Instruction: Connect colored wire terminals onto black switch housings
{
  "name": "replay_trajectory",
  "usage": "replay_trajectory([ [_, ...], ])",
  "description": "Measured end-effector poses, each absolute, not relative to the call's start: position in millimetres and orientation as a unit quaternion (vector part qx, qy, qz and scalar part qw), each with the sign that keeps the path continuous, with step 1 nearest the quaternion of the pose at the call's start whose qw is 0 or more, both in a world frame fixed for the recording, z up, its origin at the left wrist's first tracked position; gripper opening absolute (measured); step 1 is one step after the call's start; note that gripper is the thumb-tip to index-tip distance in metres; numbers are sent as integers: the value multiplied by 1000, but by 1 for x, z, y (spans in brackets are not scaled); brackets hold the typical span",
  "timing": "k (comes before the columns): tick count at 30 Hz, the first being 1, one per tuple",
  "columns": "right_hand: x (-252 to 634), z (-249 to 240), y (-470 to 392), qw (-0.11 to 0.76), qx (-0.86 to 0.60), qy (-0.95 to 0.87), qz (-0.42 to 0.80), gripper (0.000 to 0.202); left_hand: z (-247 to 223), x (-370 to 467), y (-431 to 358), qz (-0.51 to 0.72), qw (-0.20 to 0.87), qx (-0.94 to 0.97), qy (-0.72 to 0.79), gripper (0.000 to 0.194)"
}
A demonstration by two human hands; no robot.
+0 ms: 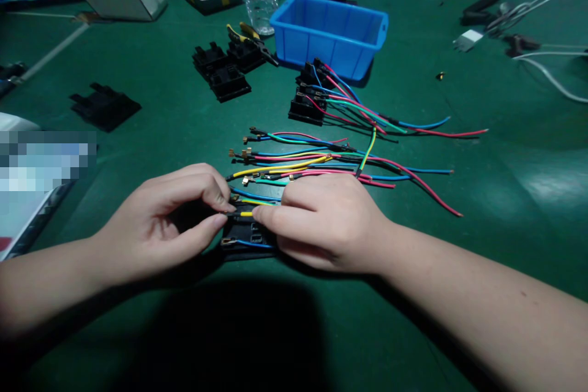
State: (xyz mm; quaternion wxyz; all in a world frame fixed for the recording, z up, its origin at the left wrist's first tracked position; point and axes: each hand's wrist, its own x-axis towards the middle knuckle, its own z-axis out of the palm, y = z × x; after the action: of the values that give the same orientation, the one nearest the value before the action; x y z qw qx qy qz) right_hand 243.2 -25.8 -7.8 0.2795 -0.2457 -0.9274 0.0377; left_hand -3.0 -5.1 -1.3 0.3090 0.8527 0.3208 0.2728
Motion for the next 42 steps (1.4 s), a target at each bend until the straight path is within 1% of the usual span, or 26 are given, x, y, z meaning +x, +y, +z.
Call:
replay_trajectory([
  [18,243,-3,-24,270,-239,-932,42,17,1,-4,-6,262,332,848,318,7],
  [42,243,-5,-26,265,-252,-930,37,18,2,-2,-5,258,330,850,319,8],
])
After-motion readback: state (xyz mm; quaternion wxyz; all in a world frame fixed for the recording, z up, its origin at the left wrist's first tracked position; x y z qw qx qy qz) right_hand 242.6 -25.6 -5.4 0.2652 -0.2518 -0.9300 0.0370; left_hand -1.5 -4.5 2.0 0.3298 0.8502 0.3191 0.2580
